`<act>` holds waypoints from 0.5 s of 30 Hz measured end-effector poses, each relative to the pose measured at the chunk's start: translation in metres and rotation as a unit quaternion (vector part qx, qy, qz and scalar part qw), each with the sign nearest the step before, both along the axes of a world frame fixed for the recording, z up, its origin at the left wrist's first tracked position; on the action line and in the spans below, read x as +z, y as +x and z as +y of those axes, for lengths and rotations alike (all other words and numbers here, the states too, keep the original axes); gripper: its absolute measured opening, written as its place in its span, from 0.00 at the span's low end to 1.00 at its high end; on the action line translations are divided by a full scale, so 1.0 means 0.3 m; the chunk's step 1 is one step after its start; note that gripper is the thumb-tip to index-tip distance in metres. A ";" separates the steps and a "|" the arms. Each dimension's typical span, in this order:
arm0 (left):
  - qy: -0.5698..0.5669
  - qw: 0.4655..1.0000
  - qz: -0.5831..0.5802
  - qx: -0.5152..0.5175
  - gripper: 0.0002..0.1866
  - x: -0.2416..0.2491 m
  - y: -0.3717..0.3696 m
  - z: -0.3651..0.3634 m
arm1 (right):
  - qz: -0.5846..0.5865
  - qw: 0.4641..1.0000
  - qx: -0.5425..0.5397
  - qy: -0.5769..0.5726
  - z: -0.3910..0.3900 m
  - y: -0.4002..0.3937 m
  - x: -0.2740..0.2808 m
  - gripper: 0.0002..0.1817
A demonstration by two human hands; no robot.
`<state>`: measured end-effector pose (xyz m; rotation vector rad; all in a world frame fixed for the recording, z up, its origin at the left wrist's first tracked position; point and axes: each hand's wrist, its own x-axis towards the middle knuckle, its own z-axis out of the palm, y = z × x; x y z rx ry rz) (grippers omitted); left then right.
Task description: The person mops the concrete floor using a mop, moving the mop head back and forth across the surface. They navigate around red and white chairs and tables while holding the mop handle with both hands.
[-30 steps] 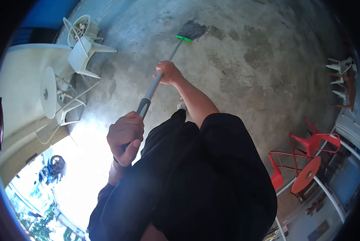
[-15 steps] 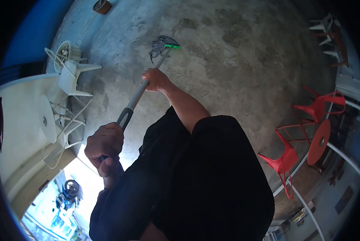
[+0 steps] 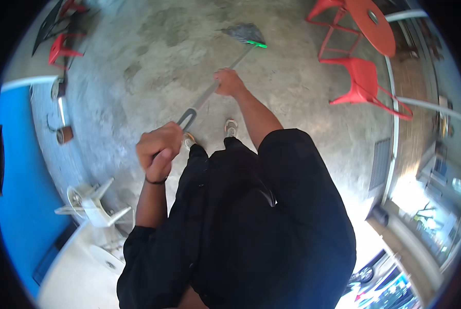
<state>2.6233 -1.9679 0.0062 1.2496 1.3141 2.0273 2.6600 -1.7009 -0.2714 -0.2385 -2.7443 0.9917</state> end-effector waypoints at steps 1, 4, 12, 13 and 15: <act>-0.008 1.000 0.002 -0.028 0.14 -0.034 0.024 0.080 | -0.009 0.999 -0.040 0.005 0.077 0.090 -0.017 0.20; -0.033 0.991 0.023 -0.130 0.13 -0.096 0.112 0.251 | -0.135 0.981 -0.131 -0.039 0.223 0.338 -0.029 0.19; -0.051 0.979 0.046 -0.194 0.12 -0.088 0.195 0.223 | -0.143 0.954 -0.258 -0.059 0.108 0.539 -0.055 0.16; -0.045 0.982 0.040 -0.181 0.11 -0.068 0.178 0.179 | -0.153 0.955 -0.244 -0.072 0.071 0.504 -0.036 0.16; -0.046 0.986 0.036 -0.153 0.10 -0.042 0.135 0.068 | -0.179 0.957 -0.212 -0.084 -0.020 0.409 0.004 0.15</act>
